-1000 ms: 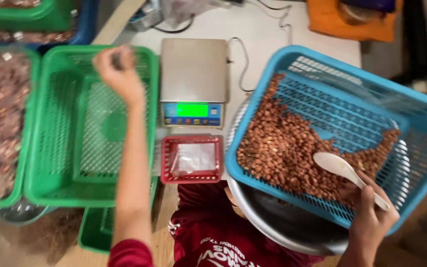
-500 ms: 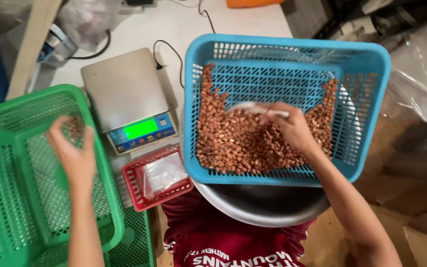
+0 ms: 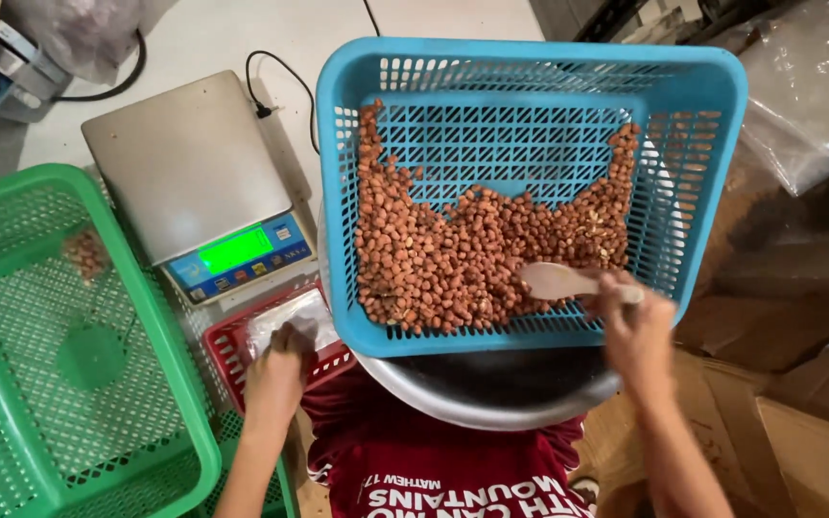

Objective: The person scoops peanuts from a blue basket into small plastic bags using a white scoop. Each bag is placed on a digital scale to check the weight, then moved to a green basket. The process is repeated continuously throughout the clip.

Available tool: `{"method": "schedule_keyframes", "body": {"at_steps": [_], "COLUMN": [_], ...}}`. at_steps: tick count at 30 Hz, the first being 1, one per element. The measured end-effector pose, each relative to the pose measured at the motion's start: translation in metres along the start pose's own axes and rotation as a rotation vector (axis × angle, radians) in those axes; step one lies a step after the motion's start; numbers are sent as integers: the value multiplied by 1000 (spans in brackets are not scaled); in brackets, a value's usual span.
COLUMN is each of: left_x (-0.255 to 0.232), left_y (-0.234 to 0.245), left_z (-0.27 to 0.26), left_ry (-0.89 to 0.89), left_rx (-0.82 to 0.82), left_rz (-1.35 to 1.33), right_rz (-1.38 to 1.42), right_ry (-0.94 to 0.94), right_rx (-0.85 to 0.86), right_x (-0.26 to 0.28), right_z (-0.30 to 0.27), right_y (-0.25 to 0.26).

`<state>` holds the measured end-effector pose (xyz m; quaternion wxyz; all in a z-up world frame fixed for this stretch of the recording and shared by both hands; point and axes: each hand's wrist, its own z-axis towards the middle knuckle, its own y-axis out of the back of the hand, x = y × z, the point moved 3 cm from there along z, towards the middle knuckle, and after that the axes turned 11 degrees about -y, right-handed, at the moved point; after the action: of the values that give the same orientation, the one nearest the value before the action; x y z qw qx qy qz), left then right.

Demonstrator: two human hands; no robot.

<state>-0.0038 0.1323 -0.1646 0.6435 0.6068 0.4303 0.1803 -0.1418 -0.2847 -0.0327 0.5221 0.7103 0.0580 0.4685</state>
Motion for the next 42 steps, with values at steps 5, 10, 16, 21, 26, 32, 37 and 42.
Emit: {"method": "schedule_keyframes", "body": {"at_steps": [5, 10, 16, 21, 26, 32, 37, 42], "left_x": [4, 5, 3, -27, -101, -181, -175, -160], "left_y": [-3, -6, 29, 79, 67, 125, 145, 138], "left_z": [-8, -15, -17, 3, 63, 91, 99, 106], "left_ry": [-62, -109, 479, 84, -366, -791, -643, -527], "left_rx": [97, -164, -302, -816, -982, -887, -277, -341], "left_rz": [33, -41, -718, -502, -65, 11, -703, -1061], "right_rz": [197, 814, 1209, 1161, 1190, 828, 371, 385], "right_ry": [-68, -381, -418, -326, -319, -173, 425, 511], "right_rx": [131, 413, 505, 517, 438, 337, 230, 145], "right_x": [32, 22, -7, 13, 36, 89, 134, 106], "right_z": [-4, 12, 27, 25, 11, -10, -25, -10], "right_y": [-37, -73, -83, -61, -48, -3, 26, 31]}}
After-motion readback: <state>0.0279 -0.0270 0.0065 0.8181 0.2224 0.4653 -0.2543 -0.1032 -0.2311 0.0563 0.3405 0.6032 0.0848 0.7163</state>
